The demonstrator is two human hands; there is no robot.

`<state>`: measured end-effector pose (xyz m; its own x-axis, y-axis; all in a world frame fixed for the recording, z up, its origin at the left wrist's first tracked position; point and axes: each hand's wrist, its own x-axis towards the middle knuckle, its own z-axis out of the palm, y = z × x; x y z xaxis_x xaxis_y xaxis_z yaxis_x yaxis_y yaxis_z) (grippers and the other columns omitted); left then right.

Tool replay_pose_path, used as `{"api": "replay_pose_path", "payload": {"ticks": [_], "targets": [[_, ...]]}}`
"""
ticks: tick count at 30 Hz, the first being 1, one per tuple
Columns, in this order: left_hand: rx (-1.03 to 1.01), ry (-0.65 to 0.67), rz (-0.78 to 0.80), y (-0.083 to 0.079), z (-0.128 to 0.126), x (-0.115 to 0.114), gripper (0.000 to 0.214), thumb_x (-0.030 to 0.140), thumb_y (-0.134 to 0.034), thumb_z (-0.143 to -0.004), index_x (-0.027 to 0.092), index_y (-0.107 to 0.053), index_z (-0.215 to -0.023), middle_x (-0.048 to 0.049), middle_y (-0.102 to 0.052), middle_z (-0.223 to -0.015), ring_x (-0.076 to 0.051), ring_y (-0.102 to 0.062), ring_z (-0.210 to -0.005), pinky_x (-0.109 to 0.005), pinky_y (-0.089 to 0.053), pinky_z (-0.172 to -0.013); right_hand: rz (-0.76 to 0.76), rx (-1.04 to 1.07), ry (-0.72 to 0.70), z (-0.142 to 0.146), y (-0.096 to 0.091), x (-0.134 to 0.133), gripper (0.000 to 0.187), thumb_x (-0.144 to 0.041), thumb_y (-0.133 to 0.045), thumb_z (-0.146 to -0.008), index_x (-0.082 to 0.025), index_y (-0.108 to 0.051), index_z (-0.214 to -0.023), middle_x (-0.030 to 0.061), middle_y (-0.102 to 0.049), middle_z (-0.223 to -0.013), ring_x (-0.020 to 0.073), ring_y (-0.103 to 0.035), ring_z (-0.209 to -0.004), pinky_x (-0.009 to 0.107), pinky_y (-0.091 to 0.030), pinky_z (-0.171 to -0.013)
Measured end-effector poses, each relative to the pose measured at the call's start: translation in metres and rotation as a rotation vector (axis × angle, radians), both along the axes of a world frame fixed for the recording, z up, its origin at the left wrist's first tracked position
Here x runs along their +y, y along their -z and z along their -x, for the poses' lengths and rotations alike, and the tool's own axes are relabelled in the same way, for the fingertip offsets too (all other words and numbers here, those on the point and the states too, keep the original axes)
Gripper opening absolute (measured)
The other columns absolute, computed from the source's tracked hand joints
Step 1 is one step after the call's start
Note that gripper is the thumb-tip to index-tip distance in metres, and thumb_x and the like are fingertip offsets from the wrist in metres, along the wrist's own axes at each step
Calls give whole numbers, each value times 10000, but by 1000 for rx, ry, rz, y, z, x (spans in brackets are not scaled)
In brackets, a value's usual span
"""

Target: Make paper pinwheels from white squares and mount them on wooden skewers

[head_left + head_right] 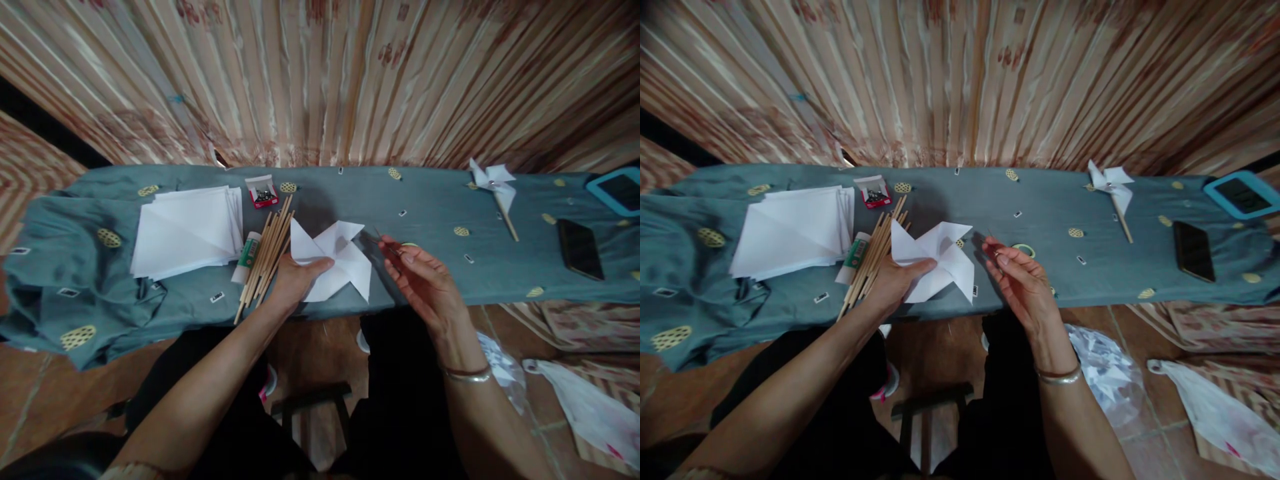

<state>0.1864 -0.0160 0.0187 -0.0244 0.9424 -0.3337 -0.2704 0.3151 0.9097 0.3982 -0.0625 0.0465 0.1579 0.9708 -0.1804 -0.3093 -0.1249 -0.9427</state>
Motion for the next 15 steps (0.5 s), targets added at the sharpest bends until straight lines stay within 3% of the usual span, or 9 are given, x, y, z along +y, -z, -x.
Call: {"api": "replay_pose_path", "payload": {"ticks": [4,11,15], "targets": [[45,15,-48,1,3,1,365,302,-873,-473,149,-721,-768,-74,-759,-806,-293,-717,-813,-431,-574,-811,37,-154,-8,-1,5,0,100,-293,-798,-706,-250,-744,-779,14,-758,-1019,166,-686,-939,286,-559,-802],[142,-18,-133,-4,15,7,471,297,-856,-481,122,-701,-890,-85,-768,-903,-308,-709,-946,-423,-574,-866,-21,-900,-205,7,21,-5,126,-311,-635,-808,-204,-702,-811,6,-663,-725,144,-579,-674,285,-428,-644],[178,-6,-169,-6,19,6,476,280,-838,-507,132,-692,-935,-96,-764,-997,-302,-706,-974,-424,-565,-896,-32,-865,-257,12,20,-6,130,-316,-616,-820,-203,-680,-814,-7,-637,-692,130,-552,-628,271,-403,-600]]}}
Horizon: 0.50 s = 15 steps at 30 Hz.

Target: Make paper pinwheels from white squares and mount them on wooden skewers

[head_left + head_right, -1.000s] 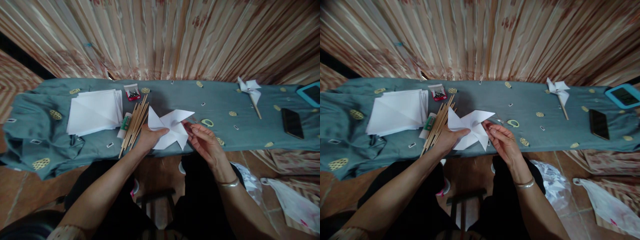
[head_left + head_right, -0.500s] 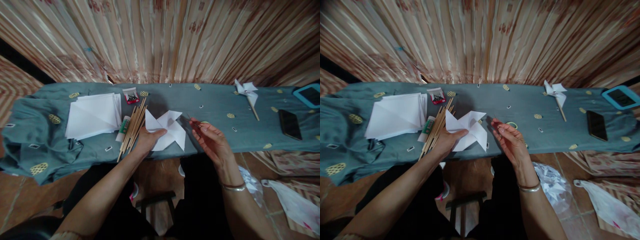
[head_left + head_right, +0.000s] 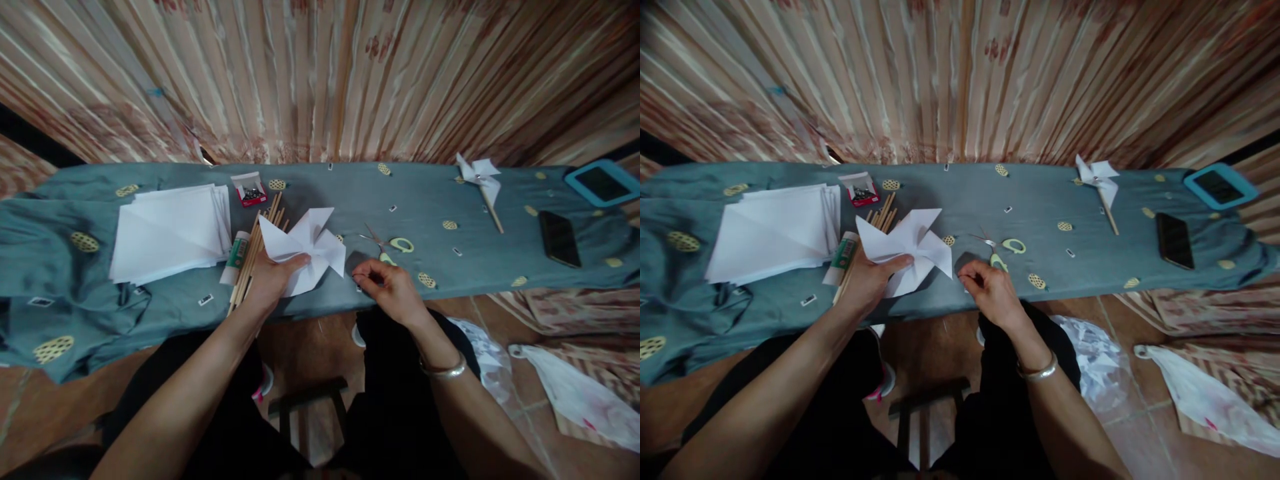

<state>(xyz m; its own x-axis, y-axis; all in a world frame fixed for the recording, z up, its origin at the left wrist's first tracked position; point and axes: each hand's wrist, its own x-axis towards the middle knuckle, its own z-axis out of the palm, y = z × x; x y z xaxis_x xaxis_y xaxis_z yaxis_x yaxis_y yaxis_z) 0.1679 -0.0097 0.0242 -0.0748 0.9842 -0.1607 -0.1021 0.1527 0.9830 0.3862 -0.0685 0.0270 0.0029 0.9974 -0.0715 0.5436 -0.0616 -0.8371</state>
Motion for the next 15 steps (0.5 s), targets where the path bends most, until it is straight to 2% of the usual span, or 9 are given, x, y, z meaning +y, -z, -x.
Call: {"api": "replay_pose_path", "payload": {"ticks": [5,8,12,15], "targets": [[101,-8,-23,6,-2,-3,424,252,-827,-516,151,-684,-903,-67,-768,-903,-289,-718,-903,-407,-583,-842,-16,317,38,4,-8,1,133,-326,-709,-752,-204,-677,-795,-2,-668,-700,132,-591,-652,271,-465,-623],[130,-16,-25,8,-5,-3,397,242,-837,-496,160,-681,-852,-55,-757,-803,-290,-719,-863,-396,-592,-796,-76,380,56,12,-14,0,96,-291,-719,-751,-213,-685,-796,4,-697,-733,138,-619,-684,272,-488,-636],[162,16,-37,4,-10,-4,346,244,-826,-522,150,-684,-823,-63,-755,-797,-278,-716,-817,-381,-593,-753,-169,268,44,27,-19,-5,12,-225,-677,-804,-217,-681,-812,-13,-688,-745,131,-618,-694,269,-495,-667],[166,48,-35,-3,-13,-6,280,238,-805,-546,142,-686,-780,-64,-754,-772,-252,-709,-747,-357,-587,-700,-279,90,28,38,-24,-8,61,-176,-634,-857,-220,-676,-864,-10,-698,-814,137,-629,-756,280,-507,-726]]}}
